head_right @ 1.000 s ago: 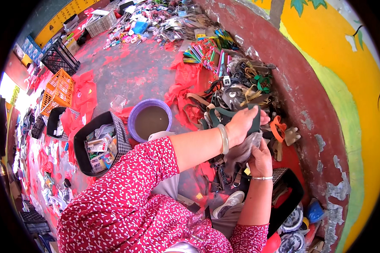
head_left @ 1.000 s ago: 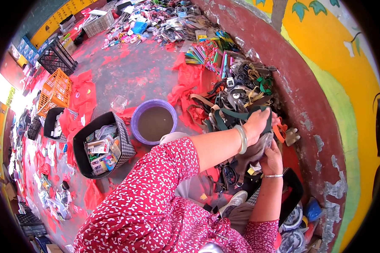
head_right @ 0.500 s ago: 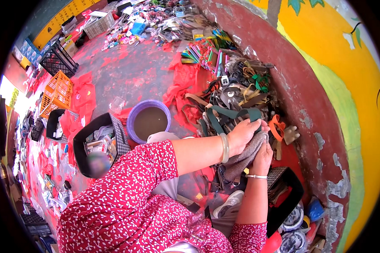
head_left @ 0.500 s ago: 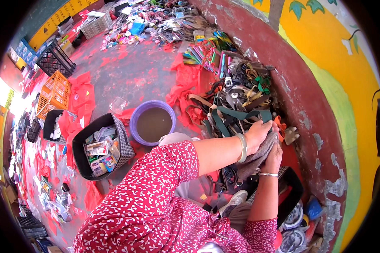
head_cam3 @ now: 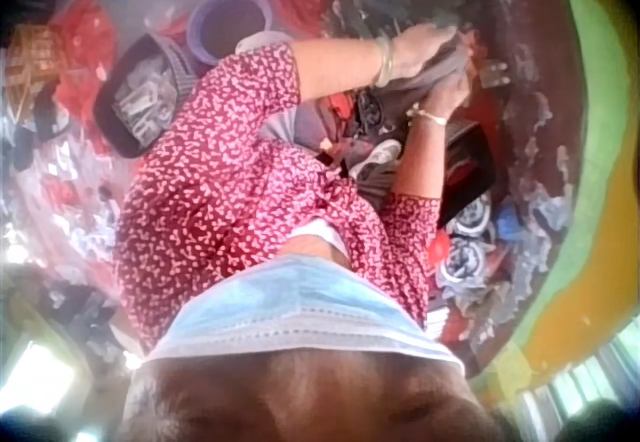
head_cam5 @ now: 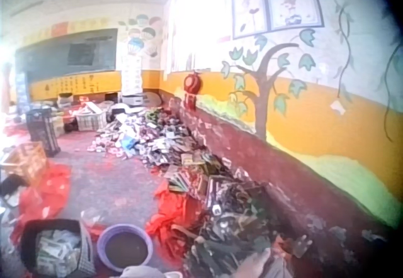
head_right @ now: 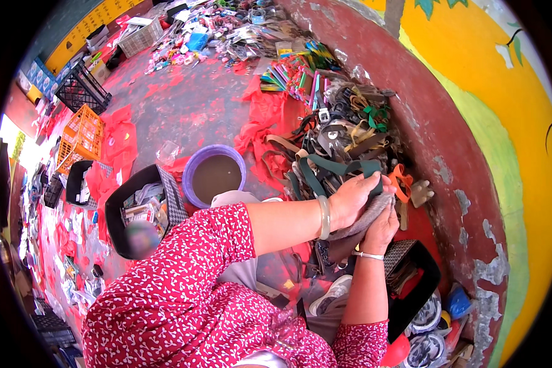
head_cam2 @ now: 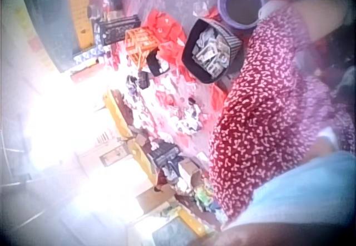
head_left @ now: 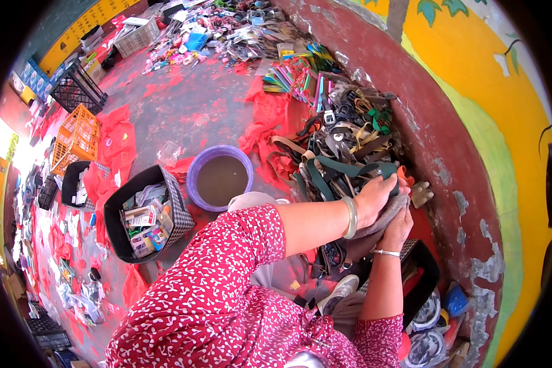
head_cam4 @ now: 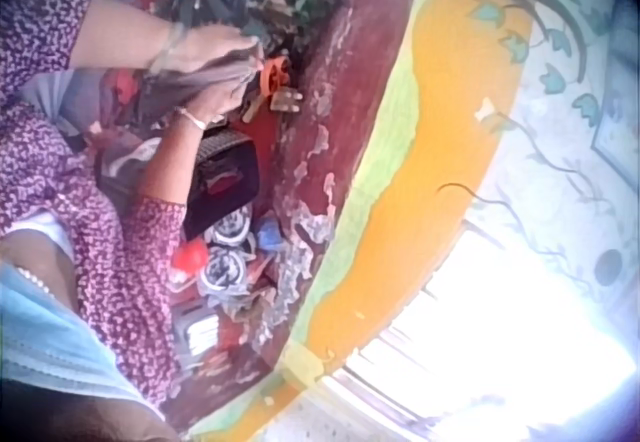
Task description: The person wipes belts and straps with a cloth, handling them one by one, and places some into a black container.
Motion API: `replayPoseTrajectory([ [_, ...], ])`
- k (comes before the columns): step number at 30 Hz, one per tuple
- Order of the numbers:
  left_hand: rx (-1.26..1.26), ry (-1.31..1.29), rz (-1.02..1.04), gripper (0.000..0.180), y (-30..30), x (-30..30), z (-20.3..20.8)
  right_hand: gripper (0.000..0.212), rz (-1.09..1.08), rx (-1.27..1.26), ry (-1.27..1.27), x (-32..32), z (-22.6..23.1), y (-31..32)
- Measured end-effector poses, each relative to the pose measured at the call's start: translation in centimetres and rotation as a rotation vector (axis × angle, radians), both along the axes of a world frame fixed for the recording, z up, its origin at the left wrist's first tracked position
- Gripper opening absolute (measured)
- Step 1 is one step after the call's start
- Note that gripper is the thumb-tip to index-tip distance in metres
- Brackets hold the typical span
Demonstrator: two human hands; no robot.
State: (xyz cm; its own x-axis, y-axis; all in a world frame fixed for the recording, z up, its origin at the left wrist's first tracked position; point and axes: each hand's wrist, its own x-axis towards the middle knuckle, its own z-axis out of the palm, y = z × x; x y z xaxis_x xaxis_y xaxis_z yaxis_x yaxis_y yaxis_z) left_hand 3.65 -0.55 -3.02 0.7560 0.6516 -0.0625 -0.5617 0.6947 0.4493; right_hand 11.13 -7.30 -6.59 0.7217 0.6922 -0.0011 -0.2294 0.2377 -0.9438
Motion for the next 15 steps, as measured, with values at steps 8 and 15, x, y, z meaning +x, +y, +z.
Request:
replayPoseTrajectory([
  [8, -0.148, -0.177, 0.193, 0.035, 7.3, -2.7, 2.4, 0.031, -0.116, 0.066, 0.571, 3.8, 1.8, -0.9],
  [15, -0.192, -0.108, 0.181, 0.031, 6.9, -2.4, 2.3, 0.051, 0.199, 0.301, 0.403, 4.5, 3.9, -1.9],
])
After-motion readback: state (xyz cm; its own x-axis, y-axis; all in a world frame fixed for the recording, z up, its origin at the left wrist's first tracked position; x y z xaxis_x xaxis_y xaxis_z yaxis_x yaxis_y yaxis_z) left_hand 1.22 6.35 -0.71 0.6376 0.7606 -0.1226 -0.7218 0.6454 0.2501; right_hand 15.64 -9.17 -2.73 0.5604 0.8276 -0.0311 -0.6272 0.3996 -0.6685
